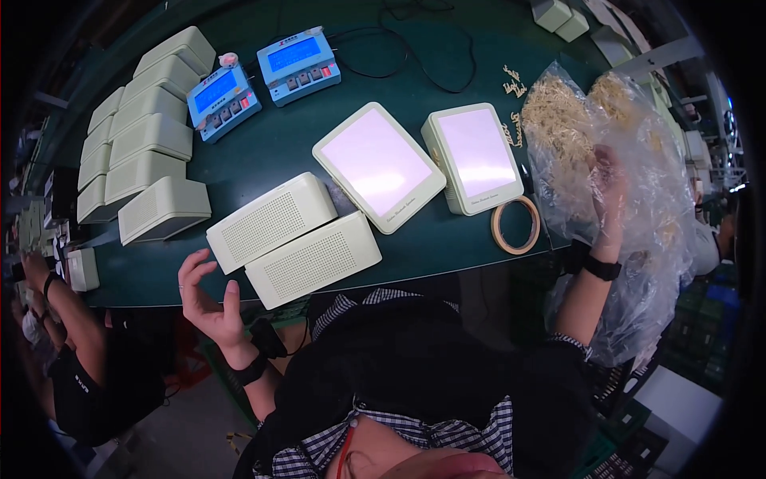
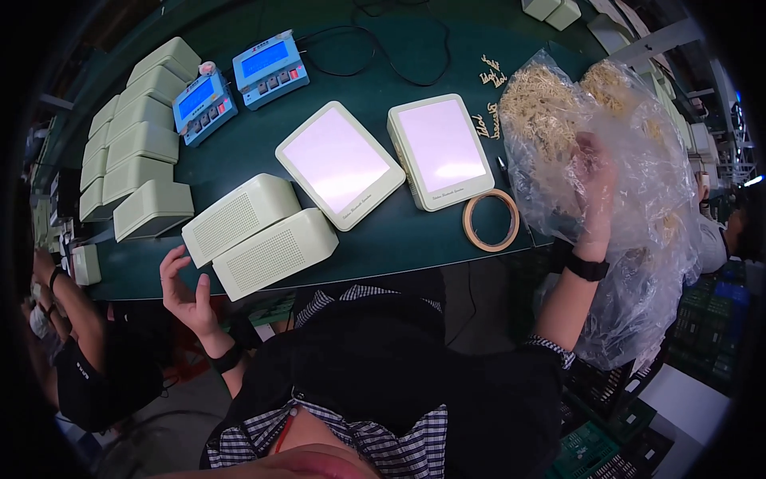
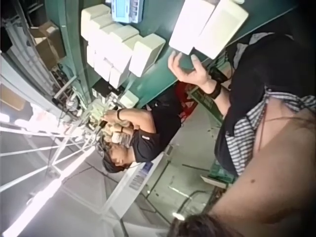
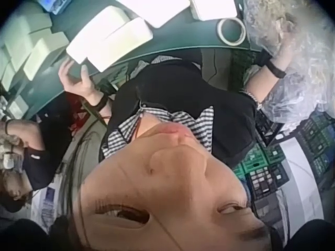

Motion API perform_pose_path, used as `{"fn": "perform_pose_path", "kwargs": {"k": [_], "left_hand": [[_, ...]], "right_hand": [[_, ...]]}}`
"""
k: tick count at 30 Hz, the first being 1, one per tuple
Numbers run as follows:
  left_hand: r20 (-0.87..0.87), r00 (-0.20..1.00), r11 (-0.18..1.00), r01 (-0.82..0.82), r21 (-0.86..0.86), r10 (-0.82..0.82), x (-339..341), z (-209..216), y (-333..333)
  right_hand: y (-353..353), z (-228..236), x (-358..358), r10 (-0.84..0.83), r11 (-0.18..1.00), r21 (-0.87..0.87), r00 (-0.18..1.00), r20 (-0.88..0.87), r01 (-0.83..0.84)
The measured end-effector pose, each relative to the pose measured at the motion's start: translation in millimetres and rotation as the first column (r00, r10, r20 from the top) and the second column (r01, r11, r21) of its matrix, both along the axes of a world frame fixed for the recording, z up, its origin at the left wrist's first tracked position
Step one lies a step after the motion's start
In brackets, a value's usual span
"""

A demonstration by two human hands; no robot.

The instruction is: The person presses a logo onto a speaker, moves it aside, and then presses the buttons on another speaker to change the light color before setting it down. They then pick up a logo from a pile and press it onto a third speaker.

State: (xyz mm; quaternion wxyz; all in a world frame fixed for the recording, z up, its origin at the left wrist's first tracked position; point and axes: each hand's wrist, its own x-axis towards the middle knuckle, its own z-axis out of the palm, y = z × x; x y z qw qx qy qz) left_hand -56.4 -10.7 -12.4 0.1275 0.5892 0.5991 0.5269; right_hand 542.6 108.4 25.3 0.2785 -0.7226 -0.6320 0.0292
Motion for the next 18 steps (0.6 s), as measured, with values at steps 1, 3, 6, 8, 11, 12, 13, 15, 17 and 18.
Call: {"fn": "perform_pose_path", "kwargs": {"k": [1, 3, 6, 8, 11, 12, 13, 15, 17, 18], "left_hand": [[0.001, 1.0, 1.0, 0.002, 0.002, -0.002, -1, -1, 0], [0.002, 1.0, 1.0, 0.013, 0.004, -0.013, 0, -1, 2], [0.01, 1.0, 1.0, 0.021, 0.002, -0.021, 0, -2, 2], [0.012, 1.0, 1.0, 0.028, 0.003, -0.028, -2, -2, 2], [0.003, 0.999, 0.999, 0.035, 0.007, -0.035, -4, -3, 2], [0.001, 0.999, 0.999, 0.035, 0.014, -0.035, -6, -4, 2], [-0.001, 0.999, 0.999, 0.036, 0.022, -0.036, -7, -6, 3], [-0.001, 0.999, 0.999, 0.045, 0.028, -0.045, -11, -7, 4], [-0.007, 1.0, 0.998, 0.021, 0.065, -0.02, -18, -8, 7], [-0.015, 1.0, 0.996, 0.001, 0.084, 0.0, -19, -8, 6]], "right_hand": [[-7, 3, 1, -0.059, 0.995, -0.087, 0.993, -0.105, 0.05], [-20, -2, 3, -0.081, 0.996, -0.055, 0.969, -0.233, 0.07], [-42, -15, 9, -0.1, 0.993, 0.007, 0.874, -0.476, 0.117], [-58, -18, 16, -0.161, 0.982, -0.006, 0.811, -0.563, 0.19], [-88, -24, 20, -0.183, 0.951, 0.078, 0.748, -0.638, 0.3], [-100, -25, 19, -0.167, 0.916, 0.168, 0.727, -0.666, 0.364], [-110, -26, 18, -0.147, 0.868, 0.253, 0.707, -0.692, 0.428], [-124, -13, -4, -0.109, 0.781, 0.374, 0.699, -0.707, 0.5], [-128, 11, -42, -0.018, 0.555, 0.581, 0.707, -0.707, 0.595], [-126, 17, -59, -0.02, 0.554, 0.582, 0.708, -0.706, 0.595]]}}
